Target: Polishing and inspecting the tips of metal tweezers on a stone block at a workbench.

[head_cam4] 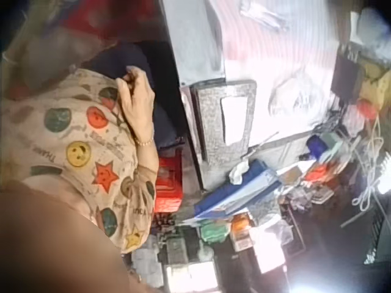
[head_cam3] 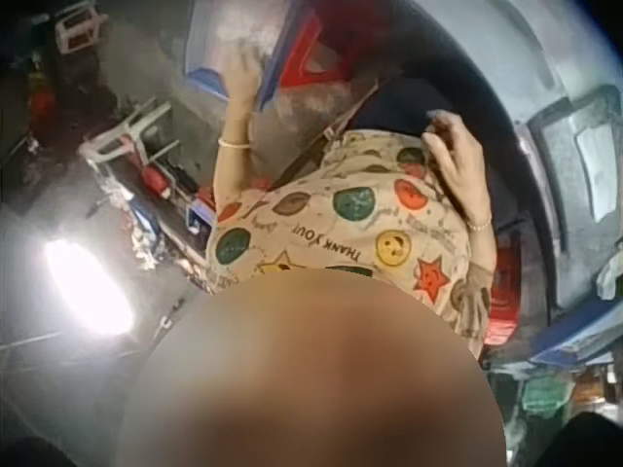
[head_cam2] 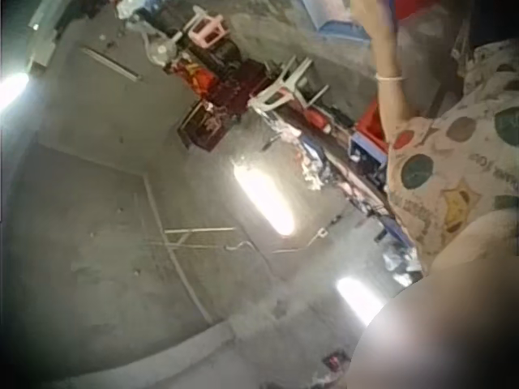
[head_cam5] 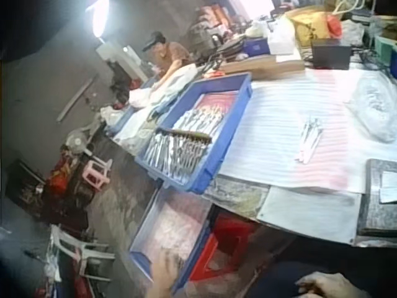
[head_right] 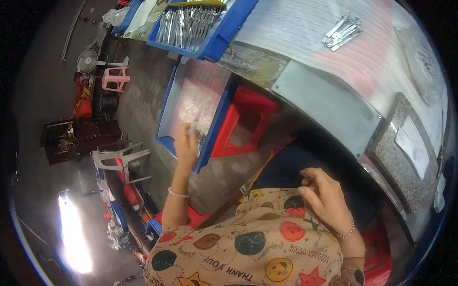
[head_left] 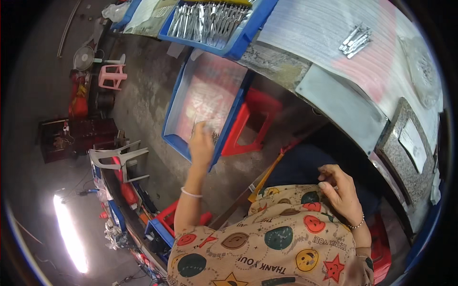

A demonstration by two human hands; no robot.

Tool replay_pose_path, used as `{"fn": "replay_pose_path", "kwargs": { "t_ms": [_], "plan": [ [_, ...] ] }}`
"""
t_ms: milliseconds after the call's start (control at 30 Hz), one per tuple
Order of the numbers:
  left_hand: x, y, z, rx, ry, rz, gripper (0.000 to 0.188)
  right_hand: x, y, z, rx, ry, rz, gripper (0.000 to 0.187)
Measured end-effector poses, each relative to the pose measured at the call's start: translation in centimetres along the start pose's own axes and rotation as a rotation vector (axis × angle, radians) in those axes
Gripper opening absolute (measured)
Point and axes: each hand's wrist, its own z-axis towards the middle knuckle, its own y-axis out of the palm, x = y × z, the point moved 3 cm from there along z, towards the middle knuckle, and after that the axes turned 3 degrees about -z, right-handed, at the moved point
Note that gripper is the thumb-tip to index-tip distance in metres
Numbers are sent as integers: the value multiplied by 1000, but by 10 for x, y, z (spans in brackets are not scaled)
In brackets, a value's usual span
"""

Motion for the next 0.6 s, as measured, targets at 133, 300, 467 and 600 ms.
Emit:
{"fn": "replay_pose_path", "kwargs": {
  "t_ms": [133, 300, 467, 600],
  "plan": [
    [-136, -21, -5, 52, -146, 171, 16, -7, 9, 14, -49, -63, -75, 28],
    [-162, -10, -7, -122, -72, 407, 13, -7, 16, 17, -115, -111, -277, 28],
    [-147, -16, 0, -190, -32, 504, 17, -3, 16, 16, -143, -109, -331, 26],
    [-91, -33, 22, -126, 70, 379, 15, 4, 14, 13, -159, -138, -376, 27]
  ]
}}
